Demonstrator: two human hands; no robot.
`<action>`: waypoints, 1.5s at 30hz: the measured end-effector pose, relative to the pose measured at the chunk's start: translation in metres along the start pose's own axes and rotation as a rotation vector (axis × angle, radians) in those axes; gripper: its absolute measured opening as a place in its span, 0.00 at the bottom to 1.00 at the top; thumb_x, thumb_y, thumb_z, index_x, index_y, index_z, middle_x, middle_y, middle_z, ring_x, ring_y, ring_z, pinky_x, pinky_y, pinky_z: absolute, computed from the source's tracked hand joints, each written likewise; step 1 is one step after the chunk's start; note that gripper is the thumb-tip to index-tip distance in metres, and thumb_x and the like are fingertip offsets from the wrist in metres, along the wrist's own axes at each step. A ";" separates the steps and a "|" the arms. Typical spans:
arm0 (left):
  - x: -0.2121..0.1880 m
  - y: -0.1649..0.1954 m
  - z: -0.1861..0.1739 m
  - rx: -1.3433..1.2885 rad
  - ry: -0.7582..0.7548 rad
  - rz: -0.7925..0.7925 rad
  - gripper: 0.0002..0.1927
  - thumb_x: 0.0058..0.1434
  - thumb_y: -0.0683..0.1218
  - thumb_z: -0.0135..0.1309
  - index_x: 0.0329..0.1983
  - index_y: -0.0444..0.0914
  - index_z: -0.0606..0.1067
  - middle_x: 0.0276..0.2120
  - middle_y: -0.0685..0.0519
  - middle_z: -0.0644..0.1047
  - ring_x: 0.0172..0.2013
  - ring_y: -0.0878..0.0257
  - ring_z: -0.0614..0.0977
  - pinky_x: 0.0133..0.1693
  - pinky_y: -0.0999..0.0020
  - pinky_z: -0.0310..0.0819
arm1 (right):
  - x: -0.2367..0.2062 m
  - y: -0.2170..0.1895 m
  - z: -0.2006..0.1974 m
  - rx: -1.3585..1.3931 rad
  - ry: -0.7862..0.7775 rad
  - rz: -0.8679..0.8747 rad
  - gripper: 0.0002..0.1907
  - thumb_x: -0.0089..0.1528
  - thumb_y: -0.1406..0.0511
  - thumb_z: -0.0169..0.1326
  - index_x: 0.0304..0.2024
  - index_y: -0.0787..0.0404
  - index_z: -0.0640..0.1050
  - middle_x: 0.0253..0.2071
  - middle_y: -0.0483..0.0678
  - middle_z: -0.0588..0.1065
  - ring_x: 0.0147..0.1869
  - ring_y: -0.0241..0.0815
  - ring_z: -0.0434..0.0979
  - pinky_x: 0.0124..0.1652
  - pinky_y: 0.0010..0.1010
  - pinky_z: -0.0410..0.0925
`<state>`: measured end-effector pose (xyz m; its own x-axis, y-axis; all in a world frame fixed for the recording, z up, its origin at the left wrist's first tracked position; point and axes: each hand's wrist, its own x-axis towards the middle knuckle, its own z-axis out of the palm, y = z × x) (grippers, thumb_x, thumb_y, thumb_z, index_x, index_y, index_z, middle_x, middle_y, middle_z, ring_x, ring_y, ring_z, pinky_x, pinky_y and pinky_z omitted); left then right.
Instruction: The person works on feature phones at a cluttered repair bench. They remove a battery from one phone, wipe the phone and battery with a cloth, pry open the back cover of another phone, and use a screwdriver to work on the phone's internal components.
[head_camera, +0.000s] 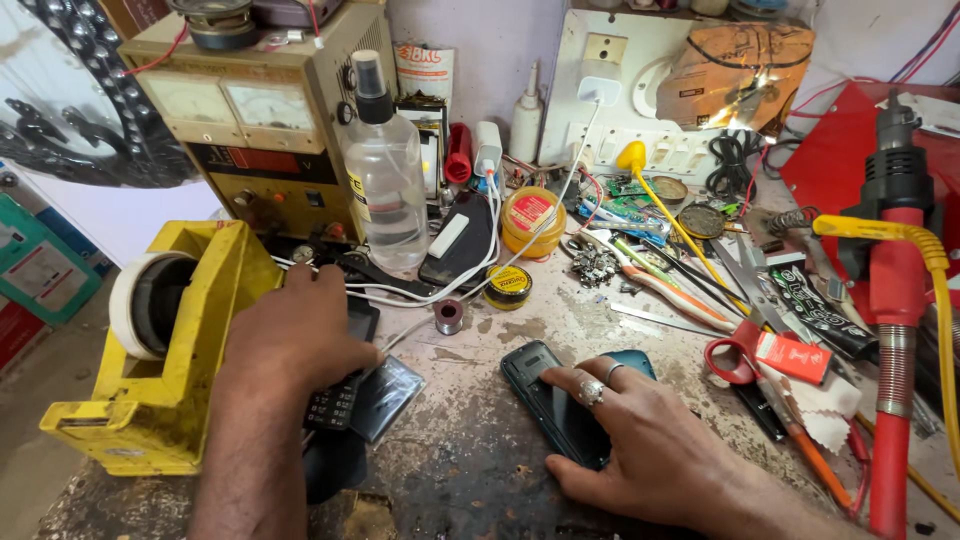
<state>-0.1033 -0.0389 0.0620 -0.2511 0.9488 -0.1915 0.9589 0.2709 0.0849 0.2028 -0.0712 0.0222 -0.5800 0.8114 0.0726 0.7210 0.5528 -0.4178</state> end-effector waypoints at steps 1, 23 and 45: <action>0.000 -0.001 0.001 -0.013 -0.005 -0.021 0.46 0.50 0.61 0.68 0.68 0.42 0.64 0.70 0.44 0.61 0.63 0.46 0.73 0.59 0.51 0.71 | 0.000 0.000 0.001 -0.017 0.023 0.000 0.42 0.50 0.51 0.66 0.65 0.56 0.72 0.57 0.61 0.74 0.49 0.60 0.79 0.48 0.44 0.72; -0.008 0.097 0.057 -1.862 -0.101 0.724 0.34 0.67 0.46 0.53 0.76 0.42 0.58 0.57 0.50 0.72 0.54 0.60 0.81 0.48 0.66 0.80 | -0.007 0.018 0.005 0.661 0.253 -0.097 0.45 0.52 0.65 0.71 0.69 0.61 0.64 0.56 0.50 0.78 0.54 0.39 0.82 0.50 0.32 0.77; -0.012 0.112 0.077 -1.826 -0.314 0.801 0.52 0.61 0.42 0.60 0.81 0.55 0.43 0.65 0.40 0.70 0.53 0.59 0.82 0.49 0.62 0.81 | -0.011 0.038 -0.007 0.444 0.320 0.051 0.25 0.57 0.68 0.61 0.58 0.64 0.78 0.48 0.49 0.85 0.52 0.36 0.85 0.52 0.27 0.75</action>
<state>0.0175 -0.0322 -0.0011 0.3011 0.9142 0.2714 -0.4626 -0.1089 0.8799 0.2392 -0.0582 0.0115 -0.3544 0.8904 0.2855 0.4755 0.4345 -0.7649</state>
